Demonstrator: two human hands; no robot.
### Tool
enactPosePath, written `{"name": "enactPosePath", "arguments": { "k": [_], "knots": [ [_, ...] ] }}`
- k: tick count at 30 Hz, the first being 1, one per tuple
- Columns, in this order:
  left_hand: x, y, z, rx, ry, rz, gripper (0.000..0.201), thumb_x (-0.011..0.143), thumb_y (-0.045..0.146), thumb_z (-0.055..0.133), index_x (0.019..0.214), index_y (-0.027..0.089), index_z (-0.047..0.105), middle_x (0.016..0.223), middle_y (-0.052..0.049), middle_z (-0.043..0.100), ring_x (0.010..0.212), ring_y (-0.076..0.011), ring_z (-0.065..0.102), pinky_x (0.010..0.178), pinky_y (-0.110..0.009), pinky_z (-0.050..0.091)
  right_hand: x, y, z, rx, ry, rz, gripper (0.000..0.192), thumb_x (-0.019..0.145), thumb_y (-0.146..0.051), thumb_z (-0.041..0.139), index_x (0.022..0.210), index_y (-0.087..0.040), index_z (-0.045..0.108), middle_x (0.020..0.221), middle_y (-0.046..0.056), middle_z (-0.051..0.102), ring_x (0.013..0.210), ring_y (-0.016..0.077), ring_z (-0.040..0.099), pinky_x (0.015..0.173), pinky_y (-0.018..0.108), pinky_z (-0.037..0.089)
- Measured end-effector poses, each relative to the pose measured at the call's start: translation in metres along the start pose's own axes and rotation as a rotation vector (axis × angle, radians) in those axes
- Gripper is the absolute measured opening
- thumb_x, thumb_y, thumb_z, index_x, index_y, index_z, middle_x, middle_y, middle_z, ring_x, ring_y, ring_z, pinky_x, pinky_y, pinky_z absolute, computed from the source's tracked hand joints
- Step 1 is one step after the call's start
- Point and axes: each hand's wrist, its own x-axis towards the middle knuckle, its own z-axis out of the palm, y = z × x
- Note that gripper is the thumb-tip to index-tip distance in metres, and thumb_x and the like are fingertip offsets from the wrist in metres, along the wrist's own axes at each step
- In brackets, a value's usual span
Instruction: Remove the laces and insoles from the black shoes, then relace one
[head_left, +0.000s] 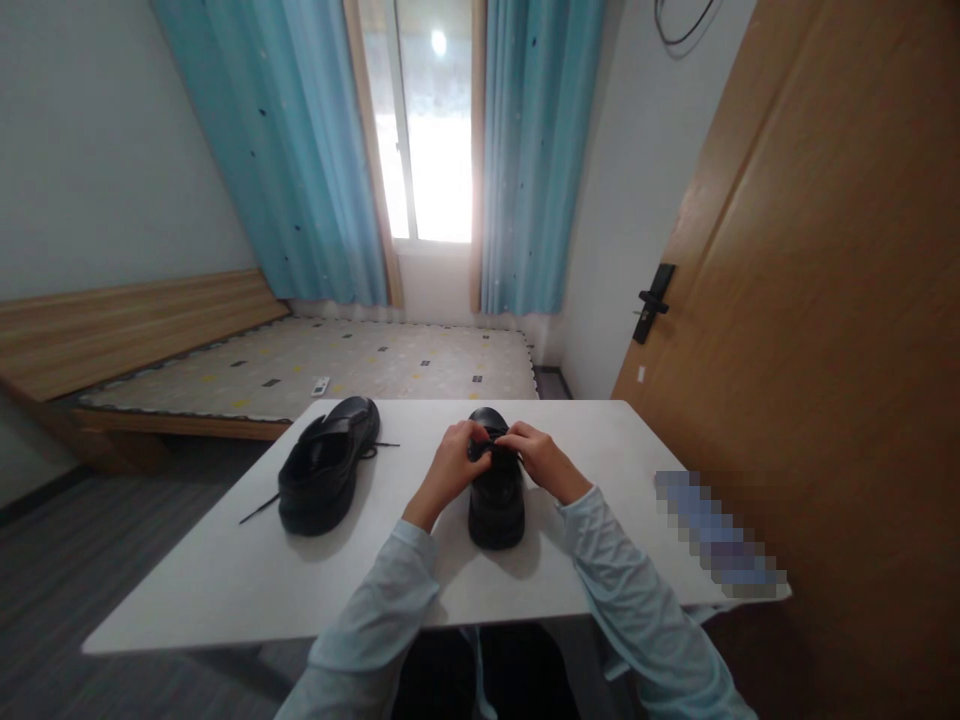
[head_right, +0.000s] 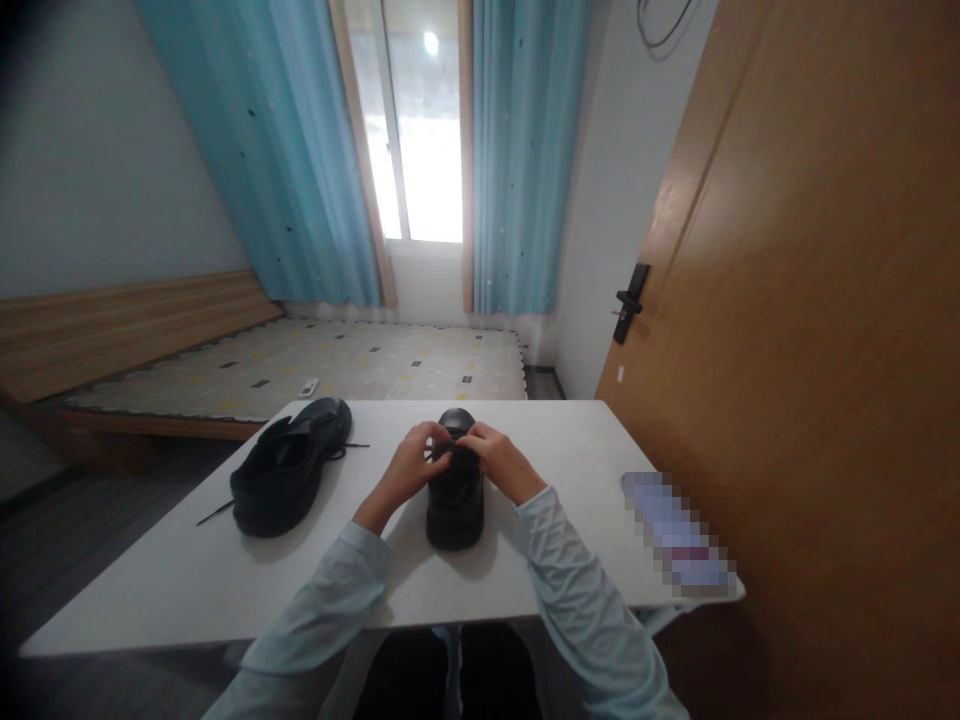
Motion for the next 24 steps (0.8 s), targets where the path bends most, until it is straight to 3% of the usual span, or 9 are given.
{"name": "enactPosePath", "arguments": {
  "k": [4, 8, 13, 18, 24],
  "knots": [
    [0.000, 0.003, -0.001, 0.011, -0.016, 0.004, 0.019, 0.067, 0.012, 0.059, 0.084, 0.020, 0.056, 0.087, -0.002, 0.058, 0.089, -0.0195, 0.054, 0.077, -0.036, 0.051, -0.002, 0.000, -0.009, -0.092, -0.077, 0.000, 0.028, 0.084, -0.004, 0.048, 0.097, -0.020, 0.067, 0.083, 0.003, 0.060, 0.074, 0.0133, 0.058, 0.069, 0.024, 0.047],
    [0.000, 0.002, -0.001, 0.006, -0.024, 0.008, 0.017, 0.067, 0.011, 0.058, 0.081, 0.020, 0.056, 0.087, -0.003, 0.057, 0.090, -0.0197, 0.053, 0.077, -0.036, 0.050, -0.002, -0.006, -0.015, -0.179, -0.093, -0.038, 0.023, 0.083, -0.006, 0.050, 0.089, -0.017, 0.069, 0.086, 0.006, 0.063, 0.076, 0.0146, 0.059, 0.070, 0.026, 0.048],
    [-0.001, 0.000, 0.001, -0.010, -0.014, 0.008, 0.016, 0.068, 0.013, 0.059, 0.082, 0.020, 0.056, 0.088, -0.003, 0.057, 0.090, -0.0195, 0.053, 0.078, -0.036, 0.050, -0.002, -0.014, -0.018, -0.163, -0.059, -0.099, 0.037, 0.076, -0.003, 0.056, 0.107, -0.020, 0.066, 0.098, 0.007, 0.062, 0.084, 0.0159, 0.058, 0.076, 0.029, 0.049],
    [0.000, 0.001, 0.001, -0.006, -0.022, 0.017, 0.014, 0.068, 0.013, 0.058, 0.080, 0.020, 0.056, 0.086, -0.003, 0.057, 0.089, -0.0195, 0.052, 0.077, -0.035, 0.050, 0.000, -0.014, -0.016, -0.125, -0.077, -0.080, 0.020, 0.073, -0.019, 0.072, 0.093, -0.018, 0.067, 0.099, 0.009, 0.060, 0.090, 0.0188, 0.059, 0.078, 0.031, 0.050],
    [0.001, 0.002, 0.001, 0.010, -0.022, -0.004, 0.014, 0.067, 0.013, 0.058, 0.079, 0.019, 0.056, 0.085, -0.002, 0.057, 0.089, -0.0199, 0.052, 0.077, -0.034, 0.050, 0.001, -0.017, -0.013, -0.194, -0.145, -0.063, 0.013, 0.075, -0.014, 0.070, 0.085, -0.018, 0.064, 0.093, 0.006, 0.061, 0.087, 0.0176, 0.059, 0.078, 0.031, 0.050]
  ]
}}
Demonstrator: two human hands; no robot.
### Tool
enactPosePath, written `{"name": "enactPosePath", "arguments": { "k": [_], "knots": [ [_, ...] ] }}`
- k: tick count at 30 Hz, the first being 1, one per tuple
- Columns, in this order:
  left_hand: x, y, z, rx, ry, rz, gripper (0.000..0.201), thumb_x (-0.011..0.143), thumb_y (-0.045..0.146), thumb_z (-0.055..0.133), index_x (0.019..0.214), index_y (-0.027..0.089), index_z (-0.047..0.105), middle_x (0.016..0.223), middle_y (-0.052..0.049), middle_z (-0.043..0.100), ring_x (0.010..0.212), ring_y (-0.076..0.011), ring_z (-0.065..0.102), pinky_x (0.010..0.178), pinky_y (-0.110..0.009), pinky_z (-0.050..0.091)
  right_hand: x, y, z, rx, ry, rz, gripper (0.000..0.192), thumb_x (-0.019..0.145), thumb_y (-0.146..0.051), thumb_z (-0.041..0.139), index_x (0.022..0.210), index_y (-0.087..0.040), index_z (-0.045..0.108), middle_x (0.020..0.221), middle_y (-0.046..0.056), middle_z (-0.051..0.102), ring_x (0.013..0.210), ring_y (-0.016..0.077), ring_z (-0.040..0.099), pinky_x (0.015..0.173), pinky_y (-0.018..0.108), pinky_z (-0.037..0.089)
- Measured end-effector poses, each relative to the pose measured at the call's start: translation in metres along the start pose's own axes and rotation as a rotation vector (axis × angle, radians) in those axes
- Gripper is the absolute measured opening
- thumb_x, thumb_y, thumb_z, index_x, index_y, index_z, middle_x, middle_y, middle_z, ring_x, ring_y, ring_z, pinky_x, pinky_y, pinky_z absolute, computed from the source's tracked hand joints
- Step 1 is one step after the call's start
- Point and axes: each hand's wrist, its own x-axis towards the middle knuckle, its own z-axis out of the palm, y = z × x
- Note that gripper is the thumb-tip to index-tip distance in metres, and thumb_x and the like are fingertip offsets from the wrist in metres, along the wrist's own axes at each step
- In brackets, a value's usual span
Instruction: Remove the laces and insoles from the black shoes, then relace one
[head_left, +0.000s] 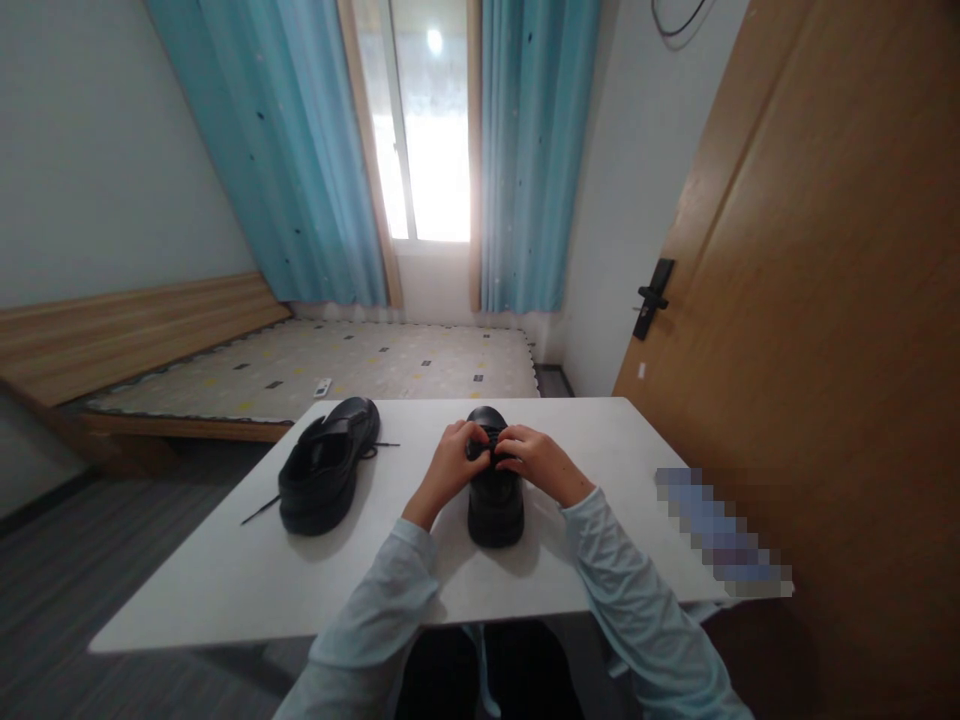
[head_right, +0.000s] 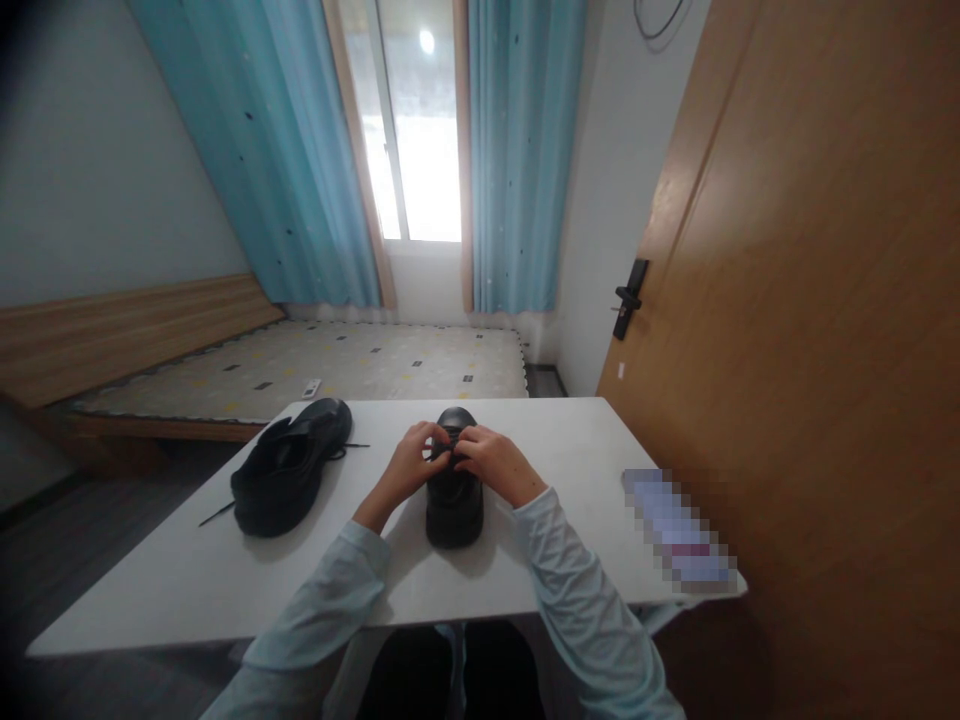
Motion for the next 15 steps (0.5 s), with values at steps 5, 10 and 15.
{"name": "enactPosePath", "arguments": {
  "k": [5, 10, 15],
  "knots": [
    [0.000, -0.001, 0.001, 0.003, 0.002, 0.004, 0.015, 0.067, 0.012, 0.059, 0.079, 0.020, 0.056, 0.086, -0.002, 0.056, 0.090, -0.0198, 0.053, 0.078, -0.036, 0.050, 0.001, -0.008, -0.004, -0.054, -0.049, 0.070, 0.013, 0.075, -0.013, 0.069, 0.086, -0.016, 0.062, 0.091, 0.007, 0.061, 0.084, 0.0185, 0.060, 0.073, 0.031, 0.050],
    [0.000, -0.001, 0.001, 0.006, -0.001, 0.000, 0.016, 0.066, 0.011, 0.059, 0.079, 0.020, 0.056, 0.086, -0.002, 0.057, 0.090, -0.0197, 0.053, 0.079, -0.036, 0.050, 0.002, -0.012, -0.001, -0.145, -0.067, 0.063, 0.007, 0.080, -0.010, 0.064, 0.085, -0.014, 0.061, 0.087, 0.008, 0.061, 0.080, 0.0188, 0.060, 0.068, 0.029, 0.048],
    [0.000, 0.000, 0.001, 0.006, 0.008, 0.007, 0.015, 0.067, 0.012, 0.059, 0.079, 0.020, 0.056, 0.086, -0.002, 0.057, 0.089, -0.0194, 0.053, 0.078, -0.036, 0.050, 0.000, -0.009, 0.003, -0.178, -0.008, 0.026, 0.008, 0.087, -0.016, 0.056, 0.080, -0.016, 0.061, 0.081, 0.007, 0.060, 0.076, 0.0178, 0.056, 0.063, 0.026, 0.043]
  ]
}}
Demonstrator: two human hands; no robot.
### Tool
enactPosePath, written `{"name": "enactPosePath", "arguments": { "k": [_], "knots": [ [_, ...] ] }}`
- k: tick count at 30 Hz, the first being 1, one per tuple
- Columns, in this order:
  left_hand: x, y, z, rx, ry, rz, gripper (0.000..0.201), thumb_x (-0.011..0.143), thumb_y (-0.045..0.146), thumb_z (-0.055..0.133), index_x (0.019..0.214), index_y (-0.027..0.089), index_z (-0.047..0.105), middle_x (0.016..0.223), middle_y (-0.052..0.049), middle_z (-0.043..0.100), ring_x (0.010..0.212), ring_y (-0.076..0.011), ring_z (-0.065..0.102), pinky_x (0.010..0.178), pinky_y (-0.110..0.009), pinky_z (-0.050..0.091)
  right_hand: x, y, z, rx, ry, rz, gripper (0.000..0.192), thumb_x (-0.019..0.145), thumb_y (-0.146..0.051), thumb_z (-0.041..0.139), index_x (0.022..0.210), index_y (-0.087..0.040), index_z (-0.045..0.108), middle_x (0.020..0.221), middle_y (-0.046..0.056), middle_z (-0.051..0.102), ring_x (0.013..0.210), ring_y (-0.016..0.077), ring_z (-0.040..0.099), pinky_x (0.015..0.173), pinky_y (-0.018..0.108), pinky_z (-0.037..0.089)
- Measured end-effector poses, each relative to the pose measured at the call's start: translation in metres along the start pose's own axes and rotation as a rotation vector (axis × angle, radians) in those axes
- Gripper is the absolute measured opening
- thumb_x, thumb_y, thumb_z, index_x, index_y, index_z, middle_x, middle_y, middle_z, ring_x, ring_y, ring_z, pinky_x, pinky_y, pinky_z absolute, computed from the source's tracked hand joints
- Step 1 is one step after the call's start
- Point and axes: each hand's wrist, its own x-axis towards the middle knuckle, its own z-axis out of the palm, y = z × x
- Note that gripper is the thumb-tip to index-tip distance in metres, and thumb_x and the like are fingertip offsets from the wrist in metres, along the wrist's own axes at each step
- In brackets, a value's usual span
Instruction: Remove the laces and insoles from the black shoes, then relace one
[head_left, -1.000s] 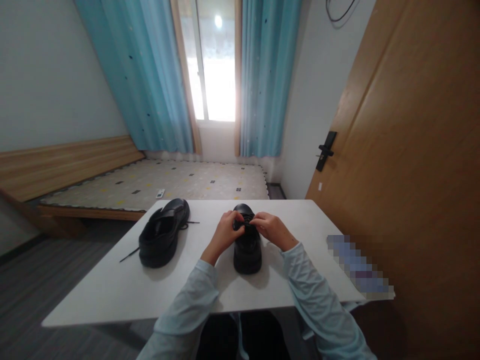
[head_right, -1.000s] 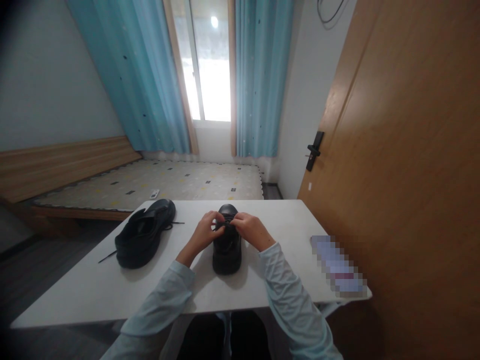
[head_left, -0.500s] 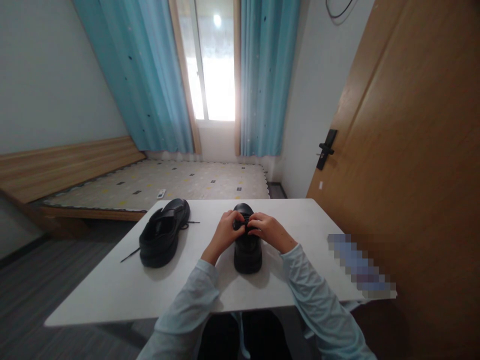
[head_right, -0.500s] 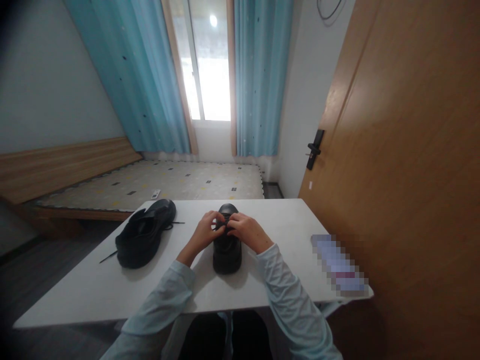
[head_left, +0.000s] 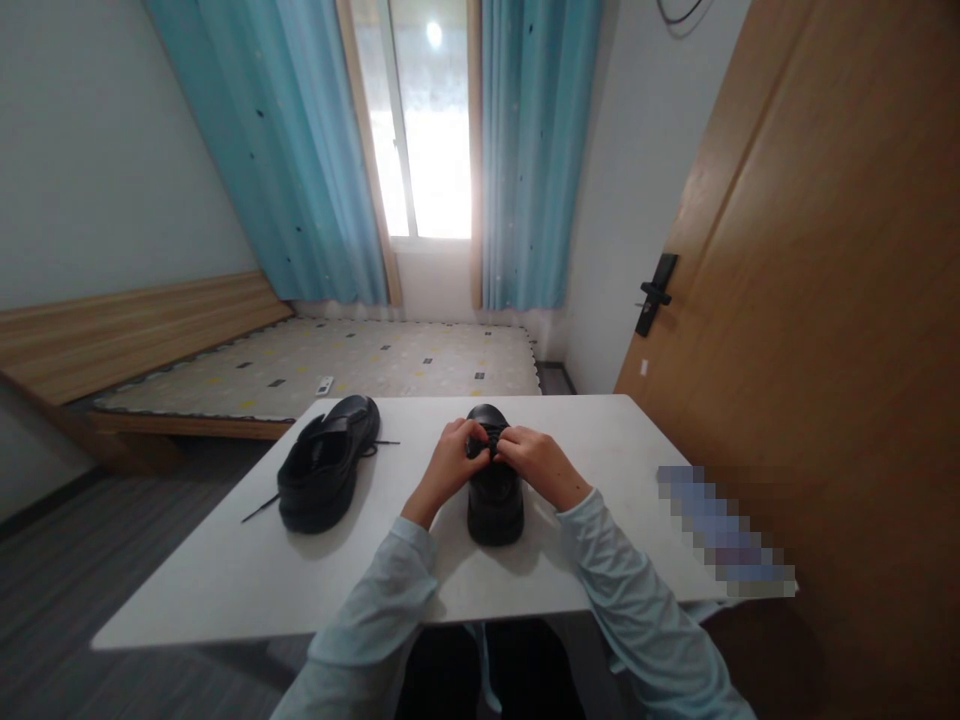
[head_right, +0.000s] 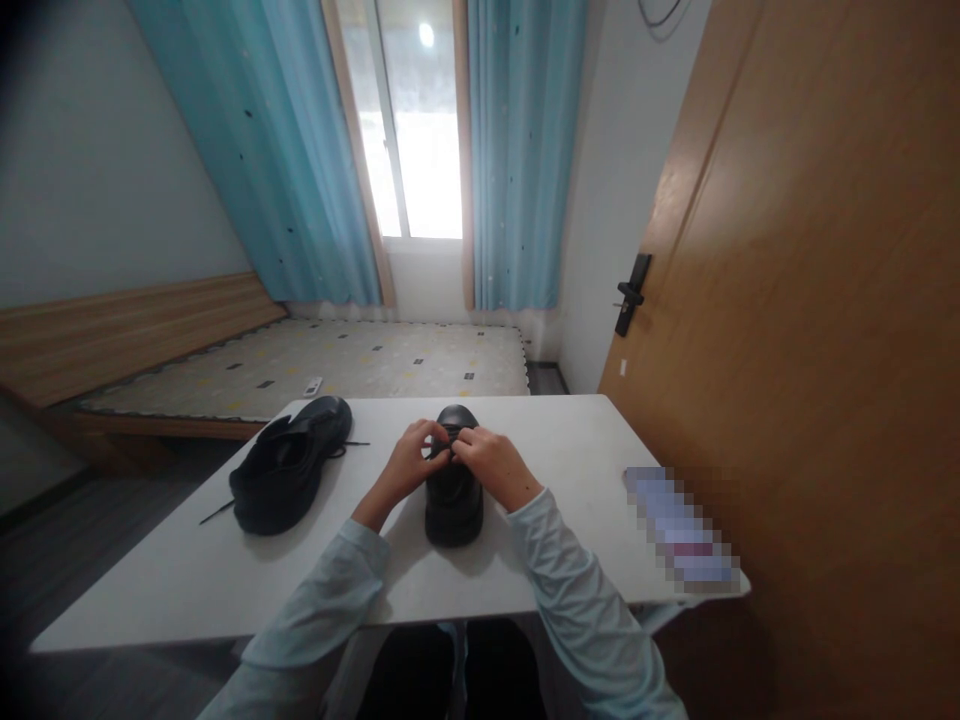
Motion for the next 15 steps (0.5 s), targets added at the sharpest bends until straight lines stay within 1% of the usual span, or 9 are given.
{"name": "enactPosePath", "arguments": {
  "k": [4, 8, 11, 15],
  "knots": [
    [0.000, -0.001, 0.001, -0.006, 0.000, -0.001, 0.013, 0.069, 0.014, 0.061, 0.079, 0.020, 0.056, 0.086, -0.003, 0.057, 0.088, -0.0193, 0.053, 0.077, -0.036, 0.050, 0.001, 0.003, 0.003, 0.108, 0.049, 0.069, 0.010, 0.088, -0.022, 0.055, 0.081, -0.016, 0.059, 0.087, 0.007, 0.059, 0.081, 0.0177, 0.054, 0.068, 0.027, 0.043],
    [0.000, -0.001, 0.002, -0.016, -0.002, 0.008, 0.013, 0.069, 0.015, 0.062, 0.080, 0.020, 0.056, 0.087, -0.003, 0.057, 0.089, -0.0191, 0.054, 0.078, -0.037, 0.050, 0.003, 0.008, 0.006, 0.367, 0.077, 0.137, 0.011, 0.086, -0.021, 0.059, 0.076, -0.016, 0.057, 0.088, 0.005, 0.055, 0.086, 0.0168, 0.052, 0.078, 0.030, 0.044],
    [-0.001, -0.002, 0.002, -0.019, -0.002, 0.005, 0.013, 0.069, 0.013, 0.061, 0.080, 0.020, 0.055, 0.087, -0.002, 0.057, 0.089, -0.0190, 0.054, 0.079, -0.037, 0.050, 0.003, 0.014, 0.004, 0.521, 0.028, 0.142, 0.016, 0.081, -0.025, 0.066, 0.070, -0.016, 0.058, 0.087, 0.005, 0.054, 0.088, 0.0171, 0.051, 0.084, 0.034, 0.042],
    [-0.001, -0.004, 0.003, -0.022, 0.004, 0.003, 0.016, 0.068, 0.011, 0.059, 0.081, 0.020, 0.055, 0.087, -0.002, 0.056, 0.089, -0.0191, 0.053, 0.080, -0.038, 0.050, 0.001, 0.016, -0.006, 0.704, -0.031, 0.153, 0.031, 0.069, -0.037, 0.075, 0.061, -0.016, 0.055, 0.089, 0.004, 0.055, 0.089, 0.0174, 0.052, 0.083, 0.034, 0.043]
  ]
}}
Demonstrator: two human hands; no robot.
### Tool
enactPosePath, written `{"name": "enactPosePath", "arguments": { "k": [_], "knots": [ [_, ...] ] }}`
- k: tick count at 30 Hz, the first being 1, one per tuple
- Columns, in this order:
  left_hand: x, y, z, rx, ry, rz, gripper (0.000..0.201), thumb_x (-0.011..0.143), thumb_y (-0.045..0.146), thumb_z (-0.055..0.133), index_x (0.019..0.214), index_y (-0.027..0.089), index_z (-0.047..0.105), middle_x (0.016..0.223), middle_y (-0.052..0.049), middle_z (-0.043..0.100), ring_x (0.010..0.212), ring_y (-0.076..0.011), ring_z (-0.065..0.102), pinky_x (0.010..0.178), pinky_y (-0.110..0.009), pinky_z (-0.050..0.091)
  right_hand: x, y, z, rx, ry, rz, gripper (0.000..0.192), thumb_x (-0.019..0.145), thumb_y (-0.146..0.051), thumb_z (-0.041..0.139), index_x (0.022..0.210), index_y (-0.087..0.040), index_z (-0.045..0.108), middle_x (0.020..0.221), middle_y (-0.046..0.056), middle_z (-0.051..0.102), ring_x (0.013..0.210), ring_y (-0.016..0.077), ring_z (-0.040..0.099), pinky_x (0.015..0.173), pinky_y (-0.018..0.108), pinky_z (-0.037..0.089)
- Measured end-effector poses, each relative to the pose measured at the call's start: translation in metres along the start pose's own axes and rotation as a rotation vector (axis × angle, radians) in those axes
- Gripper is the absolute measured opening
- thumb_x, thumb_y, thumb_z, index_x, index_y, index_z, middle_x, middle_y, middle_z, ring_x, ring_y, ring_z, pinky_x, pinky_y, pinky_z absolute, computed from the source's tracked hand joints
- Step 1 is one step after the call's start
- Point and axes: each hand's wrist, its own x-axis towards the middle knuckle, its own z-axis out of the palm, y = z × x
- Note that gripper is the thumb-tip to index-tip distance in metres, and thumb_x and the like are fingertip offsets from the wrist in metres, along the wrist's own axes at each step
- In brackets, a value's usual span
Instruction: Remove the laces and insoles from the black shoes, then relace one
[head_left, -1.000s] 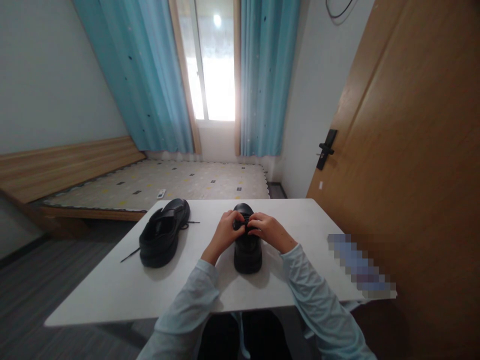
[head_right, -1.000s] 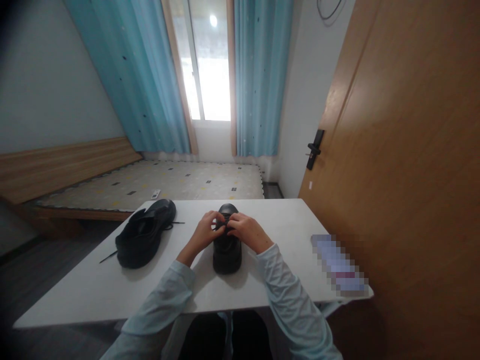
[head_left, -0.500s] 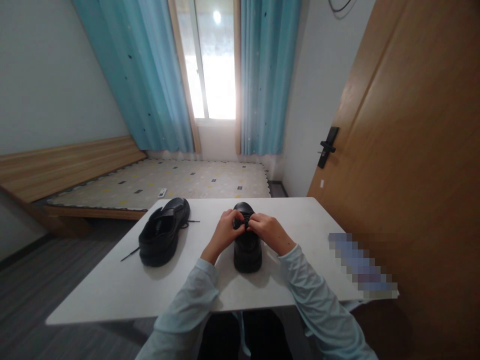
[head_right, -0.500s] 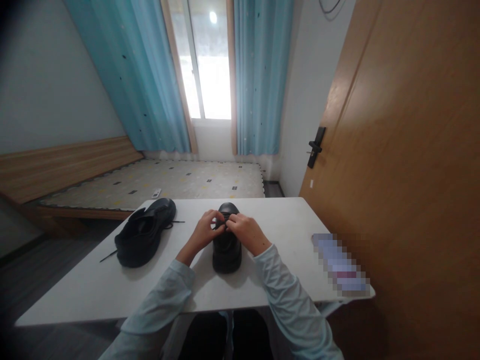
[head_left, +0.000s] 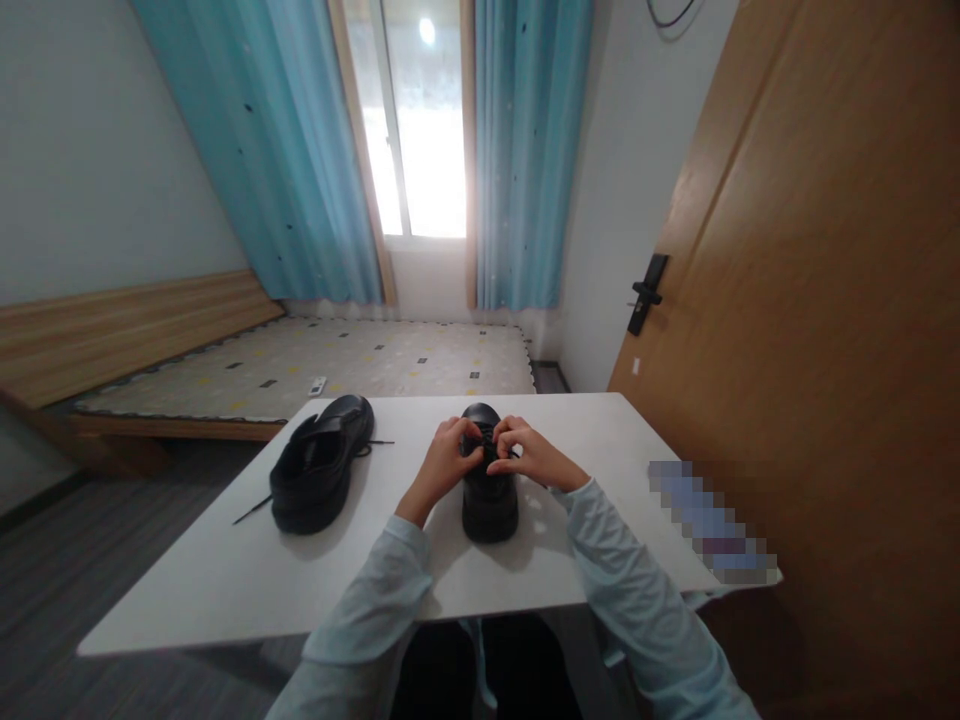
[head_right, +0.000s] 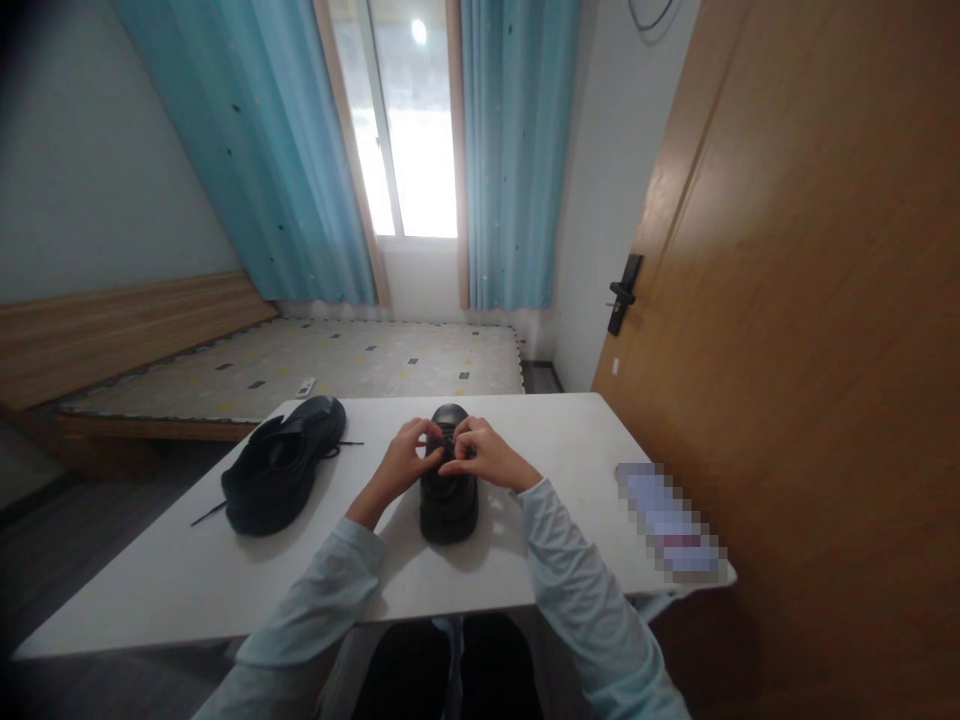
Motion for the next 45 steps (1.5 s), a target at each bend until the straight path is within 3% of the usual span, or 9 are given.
{"name": "enactPosePath", "arguments": {
  "k": [7, 12, 14, 17, 19, 26, 32, 38, 45],
  "knots": [
    [0.000, 0.001, -0.001, -0.010, -0.005, -0.009, 0.016, 0.068, 0.013, 0.060, 0.082, 0.020, 0.054, 0.087, -0.003, 0.057, 0.089, -0.0192, 0.054, 0.076, -0.036, 0.051, -0.004, -0.011, -0.012, 0.508, 0.104, 0.053, 0.042, 0.074, -0.051, 0.066, 0.060, -0.016, 0.047, 0.083, 0.004, 0.060, 0.077, 0.0144, 0.057, 0.075, 0.031, 0.045],
    [0.000, 0.002, -0.001, -0.021, 0.005, -0.036, 0.018, 0.067, 0.014, 0.060, 0.083, 0.019, 0.054, 0.089, -0.003, 0.058, 0.088, -0.0191, 0.056, 0.073, -0.035, 0.052, -0.005, -0.009, -0.015, 0.713, 0.261, 0.085, 0.050, 0.075, -0.067, 0.054, 0.061, -0.019, 0.045, 0.063, 0.000, 0.057, 0.062, 0.0145, 0.057, 0.074, 0.035, 0.050],
    [0.000, 0.002, -0.001, -0.026, 0.003, -0.040, 0.019, 0.067, 0.015, 0.061, 0.084, 0.019, 0.055, 0.089, -0.003, 0.059, 0.088, -0.0193, 0.056, 0.072, -0.035, 0.052, -0.005, -0.007, -0.017, 0.784, 0.299, 0.084, 0.055, 0.078, -0.071, 0.044, 0.058, -0.020, 0.041, 0.057, -0.002, 0.052, 0.050, 0.0121, 0.052, 0.069, 0.035, 0.051],
    [0.000, 0.001, -0.002, -0.056, -0.010, -0.046, 0.018, 0.069, 0.018, 0.062, 0.086, 0.019, 0.057, 0.092, -0.004, 0.060, 0.090, -0.0192, 0.057, 0.073, -0.035, 0.053, -0.005, -0.005, -0.021, 0.865, 0.338, 0.105, 0.060, 0.083, -0.072, 0.030, 0.059, -0.020, 0.047, 0.054, -0.002, 0.050, 0.041, 0.0092, 0.045, 0.056, 0.030, 0.049],
    [-0.001, 0.001, -0.003, -0.091, -0.008, -0.059, 0.014, 0.073, 0.023, 0.061, 0.086, 0.019, 0.059, 0.092, -0.004, 0.060, 0.090, -0.0190, 0.058, 0.074, -0.035, 0.054, -0.004, -0.003, -0.023, 0.901, 0.354, 0.131, 0.060, 0.084, -0.070, 0.032, 0.060, -0.018, 0.051, 0.056, -0.001, 0.053, 0.041, 0.0089, 0.046, 0.051, 0.028, 0.047],
    [0.000, 0.000, -0.003, -0.153, 0.023, -0.113, 0.011, 0.079, 0.028, 0.056, 0.083, 0.018, 0.061, 0.088, -0.004, 0.062, 0.085, -0.0166, 0.060, 0.074, -0.032, 0.055, -0.001, 0.007, -0.014, 0.675, 0.351, 0.350, 0.030, 0.071, -0.041, 0.069, 0.064, -0.015, 0.056, 0.061, -0.001, 0.059, 0.050, 0.0085, 0.053, 0.053, 0.023, 0.044],
    [-0.001, -0.002, -0.002, -0.153, 0.043, -0.111, 0.011, 0.078, 0.027, 0.058, 0.082, 0.018, 0.063, 0.086, -0.004, 0.061, 0.081, -0.0163, 0.061, 0.071, -0.031, 0.056, 0.005, 0.020, 0.008, 0.491, 0.288, 0.374, 0.030, 0.065, -0.042, 0.072, 0.070, -0.015, 0.059, 0.064, -0.001, 0.059, 0.055, 0.0106, 0.053, 0.052, 0.024, 0.043],
    [0.000, -0.002, -0.002, -0.139, 0.044, -0.102, 0.010, 0.077, 0.027, 0.059, 0.082, 0.018, 0.063, 0.084, -0.004, 0.059, 0.082, -0.0171, 0.060, 0.072, -0.033, 0.056, 0.007, 0.025, 0.016, 0.166, 0.287, 0.322, 0.027, 0.069, -0.040, 0.071, 0.072, -0.015, 0.063, 0.067, 0.002, 0.063, 0.056, 0.0110, 0.050, 0.055, 0.025, 0.040],
    [0.000, -0.004, -0.002, -0.115, 0.027, -0.082, 0.014, 0.076, 0.029, 0.062, 0.085, 0.018, 0.062, 0.086, -0.005, 0.058, 0.083, -0.0177, 0.059, 0.074, -0.035, 0.055, 0.008, 0.026, 0.017, 0.113, 0.282, 0.305, 0.025, 0.071, -0.039, 0.070, 0.072, -0.015, 0.063, 0.069, 0.003, 0.064, 0.059, 0.0125, 0.053, 0.056, 0.025, 0.041]
  ]
}}
